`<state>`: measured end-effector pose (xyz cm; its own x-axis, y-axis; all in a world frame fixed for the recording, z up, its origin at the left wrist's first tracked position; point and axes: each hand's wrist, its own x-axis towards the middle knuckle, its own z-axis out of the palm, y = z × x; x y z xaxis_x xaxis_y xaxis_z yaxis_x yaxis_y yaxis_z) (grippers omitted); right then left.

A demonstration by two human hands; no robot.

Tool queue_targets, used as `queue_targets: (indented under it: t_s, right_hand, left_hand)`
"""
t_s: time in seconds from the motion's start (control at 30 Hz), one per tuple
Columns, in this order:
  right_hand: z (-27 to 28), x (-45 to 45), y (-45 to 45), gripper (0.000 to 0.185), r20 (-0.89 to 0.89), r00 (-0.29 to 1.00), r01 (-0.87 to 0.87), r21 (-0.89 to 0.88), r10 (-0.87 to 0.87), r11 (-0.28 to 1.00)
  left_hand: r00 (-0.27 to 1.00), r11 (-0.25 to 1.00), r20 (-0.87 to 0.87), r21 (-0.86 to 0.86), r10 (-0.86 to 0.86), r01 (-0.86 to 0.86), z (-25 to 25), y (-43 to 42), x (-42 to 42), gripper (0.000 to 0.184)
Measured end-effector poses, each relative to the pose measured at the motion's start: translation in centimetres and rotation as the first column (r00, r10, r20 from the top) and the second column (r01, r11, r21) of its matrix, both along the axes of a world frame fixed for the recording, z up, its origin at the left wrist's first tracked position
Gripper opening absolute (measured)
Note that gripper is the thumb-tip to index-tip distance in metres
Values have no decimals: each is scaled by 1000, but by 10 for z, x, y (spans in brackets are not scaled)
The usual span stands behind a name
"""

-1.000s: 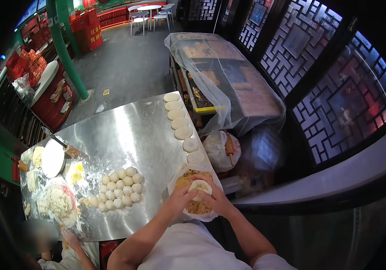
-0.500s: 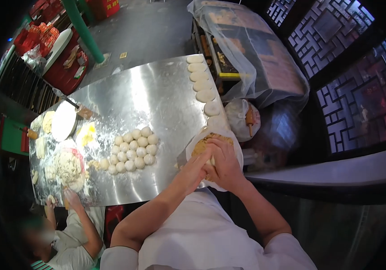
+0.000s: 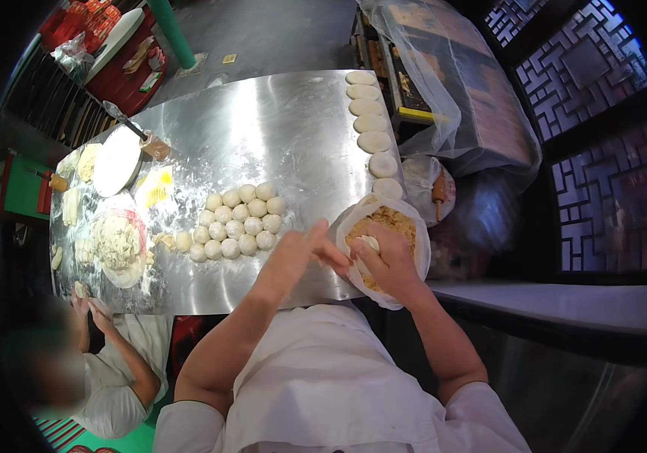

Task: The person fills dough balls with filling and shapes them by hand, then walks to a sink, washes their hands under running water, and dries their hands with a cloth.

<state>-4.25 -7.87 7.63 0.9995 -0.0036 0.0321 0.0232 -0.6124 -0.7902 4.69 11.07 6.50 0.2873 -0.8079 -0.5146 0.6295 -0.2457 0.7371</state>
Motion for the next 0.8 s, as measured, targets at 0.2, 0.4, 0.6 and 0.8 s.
queue_targets:
  t_s: [0.2,0.4,0.6,0.8]
  right_hand:
    - [-30,33,79,53,308,951,-52,247,-28,968]
    - [-38,62,87,49,243,960,110,115,-136,987]
    - [-72,57,122,52,231,862,-383,-286,451,879]
    - [-162,148,93,33,-94,978,199,157,-186,967]
  left_hand:
    - [620,576,-173,-245,766,-780,-19,-18,-16,69]
    - [787,779,-126,-117,604,-616,-64,32,-21,59]
    - [527,612,-505,5,684,-790,-73,80,2,65]
    - [757,776,-189,44,625,-629,-117,161,3,58]
